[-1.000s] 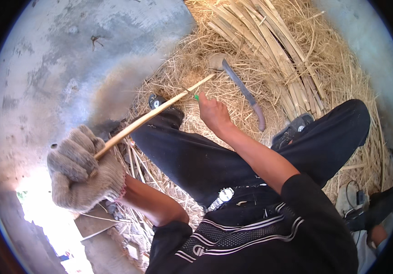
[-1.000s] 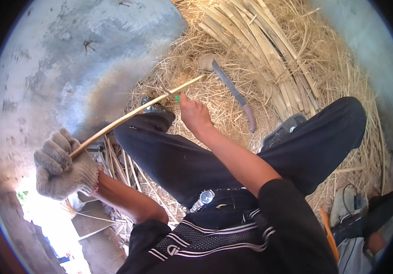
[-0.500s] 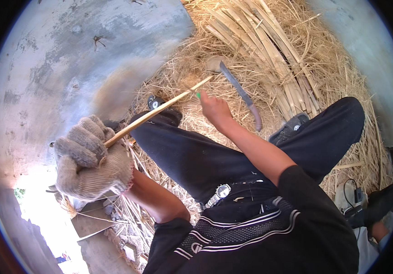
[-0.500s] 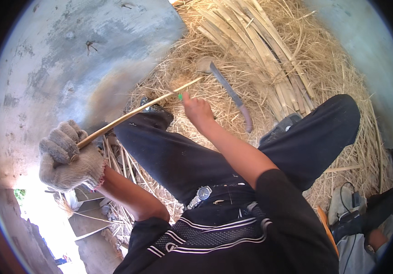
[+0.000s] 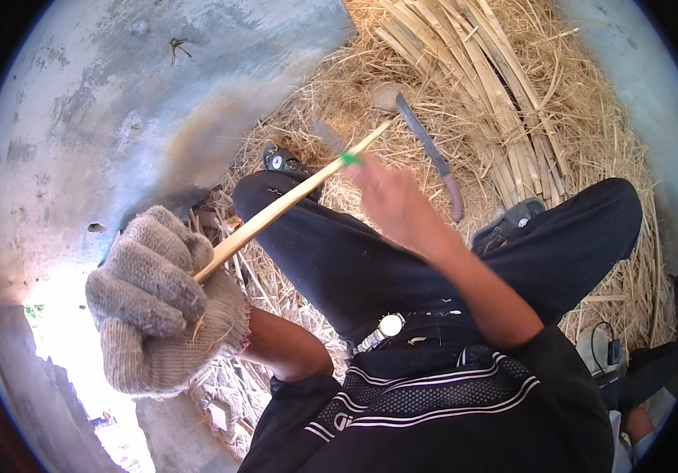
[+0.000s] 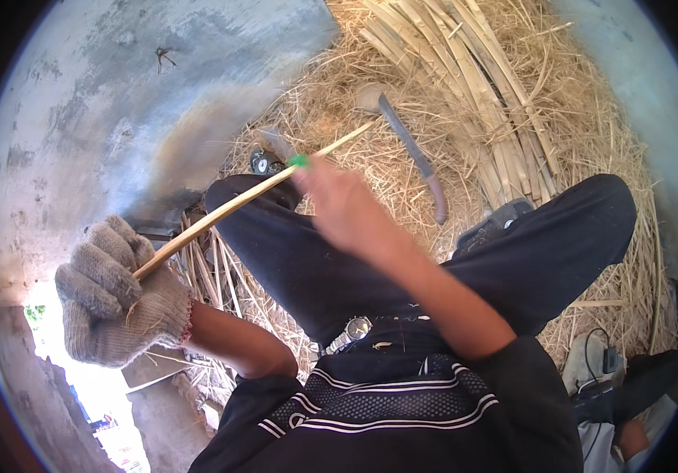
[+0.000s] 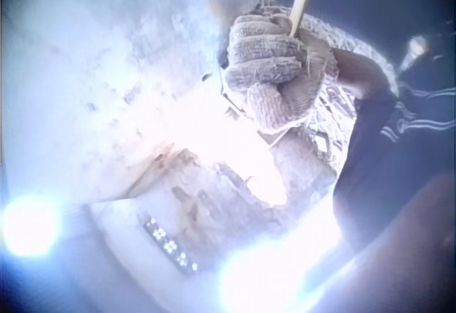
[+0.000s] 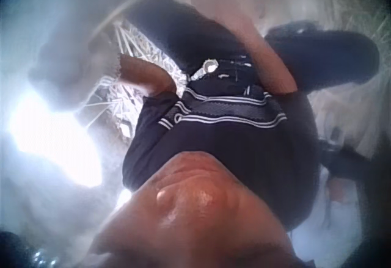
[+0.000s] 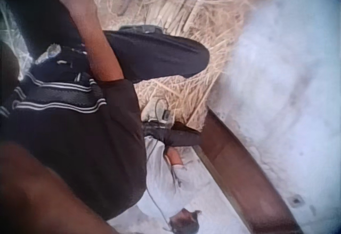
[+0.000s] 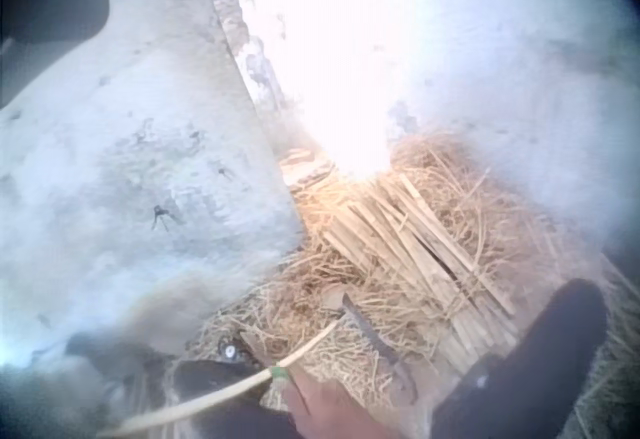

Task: The person sits cross-legged on a straw-covered floor and uses a green utility knife to shave the surface of a long bamboo pole. They hold the pole with a gloved left hand and scrape along its length with the knife in their right hand, occasionally switching to a curved blade tool to continue the shaving process.

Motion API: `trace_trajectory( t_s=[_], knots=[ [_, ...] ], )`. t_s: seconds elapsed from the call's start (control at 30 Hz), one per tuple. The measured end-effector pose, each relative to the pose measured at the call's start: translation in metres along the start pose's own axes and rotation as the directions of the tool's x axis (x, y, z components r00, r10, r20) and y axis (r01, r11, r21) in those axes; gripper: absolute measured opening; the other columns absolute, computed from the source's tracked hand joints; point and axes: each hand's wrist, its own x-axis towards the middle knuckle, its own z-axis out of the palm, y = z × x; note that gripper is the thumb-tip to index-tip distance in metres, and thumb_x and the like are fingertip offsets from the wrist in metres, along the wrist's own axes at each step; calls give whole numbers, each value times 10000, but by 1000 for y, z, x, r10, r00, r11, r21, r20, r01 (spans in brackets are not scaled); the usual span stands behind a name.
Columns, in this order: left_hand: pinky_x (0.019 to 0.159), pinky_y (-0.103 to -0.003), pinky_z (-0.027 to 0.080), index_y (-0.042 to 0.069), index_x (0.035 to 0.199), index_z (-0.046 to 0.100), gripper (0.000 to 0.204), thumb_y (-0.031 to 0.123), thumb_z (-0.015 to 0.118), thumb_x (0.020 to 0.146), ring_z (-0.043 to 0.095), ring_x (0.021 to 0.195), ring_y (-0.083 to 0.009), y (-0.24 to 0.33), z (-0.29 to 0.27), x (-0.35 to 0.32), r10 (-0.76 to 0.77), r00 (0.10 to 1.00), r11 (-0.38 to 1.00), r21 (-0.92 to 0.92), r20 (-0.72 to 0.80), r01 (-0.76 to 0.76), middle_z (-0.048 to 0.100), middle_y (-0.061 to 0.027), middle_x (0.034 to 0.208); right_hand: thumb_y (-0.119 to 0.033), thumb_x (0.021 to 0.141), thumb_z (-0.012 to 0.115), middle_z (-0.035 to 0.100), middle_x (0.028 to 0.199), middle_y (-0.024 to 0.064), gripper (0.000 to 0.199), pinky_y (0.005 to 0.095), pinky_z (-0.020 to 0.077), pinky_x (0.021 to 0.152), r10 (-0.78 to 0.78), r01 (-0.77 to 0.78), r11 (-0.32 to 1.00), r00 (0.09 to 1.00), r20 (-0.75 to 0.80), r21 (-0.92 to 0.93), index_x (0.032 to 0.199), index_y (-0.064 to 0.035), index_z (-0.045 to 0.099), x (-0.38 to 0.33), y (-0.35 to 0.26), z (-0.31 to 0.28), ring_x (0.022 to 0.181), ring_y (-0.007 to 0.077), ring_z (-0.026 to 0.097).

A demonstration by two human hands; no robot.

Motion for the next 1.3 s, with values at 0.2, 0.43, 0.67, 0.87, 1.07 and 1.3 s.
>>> trace_trajectory(
  t_s=[0.2, 0.43, 0.67, 0.87, 1.07, 1.3],
  knots=[
    [393, -247, 251, 170, 546, 435, 202, 184, 442, 748, 287, 388, -89, 0, 19, -11, 21, 997, 999, -44, -75, -24, 399, 21, 427, -190, 981, 508, 559, 555, 222, 190, 497, 468, 479, -24, 7, 974, 997, -73, -226, 1018, -4, 501, -50, -41, 12, 519, 402, 607],
    [460, -296, 328, 172, 546, 424, 247, 208, 500, 779, 312, 406, -128, 12, 26, -26, 35, 992, 999, 14, 119, -37, 419, 15, 453, -161, 958, 547, 554, 575, 205, 163, 470, 465, 470, -137, 133, 988, 990, -41, -74, 986, -6, 506, -69, -61, -8, 536, 385, 608],
    [459, -309, 338, 168, 551, 454, 279, 259, 536, 802, 354, 436, -144, 9, 33, -23, 73, 961, 997, -11, 266, -72, 467, 13, 476, -140, 930, 558, 526, 523, 104, 130, 427, 481, 405, -209, 189, 955, 976, -68, -228, 934, -32, 484, -87, -66, -16, 448, 319, 588],
    [466, -295, 338, 159, 562, 511, 268, 293, 553, 791, 362, 443, -140, 9, 37, -27, 79, 965, 996, -63, 251, -65, 494, 8, 477, -115, 938, 557, 551, 585, 150, 119, 436, 464, 436, -235, 216, 957, 968, -83, -193, 922, -20, 488, -98, -71, -16, 500, 345, 595],
    [503, -319, 359, 133, 560, 522, 290, 322, 567, 775, 383, 477, -153, 14, 29, -26, 46, 945, 999, -24, 325, -41, 502, -3, 486, -99, 922, 567, 569, 613, 180, 119, 471, 464, 474, -131, 125, 974, 991, -19, -188, 929, -16, 482, -100, -84, -25, 531, 366, 601],
    [475, -310, 339, 138, 560, 486, 248, 294, 525, 749, 354, 441, -147, 8, 56, -38, 90, 996, 995, 48, -27, -89, 473, -17, 464, -134, 942, 533, 570, 591, 209, 120, 493, 476, 479, 23, -57, 941, 994, -104, -333, 933, -21, 493, -80, -25, -10, 534, 405, 604]
  ],
)
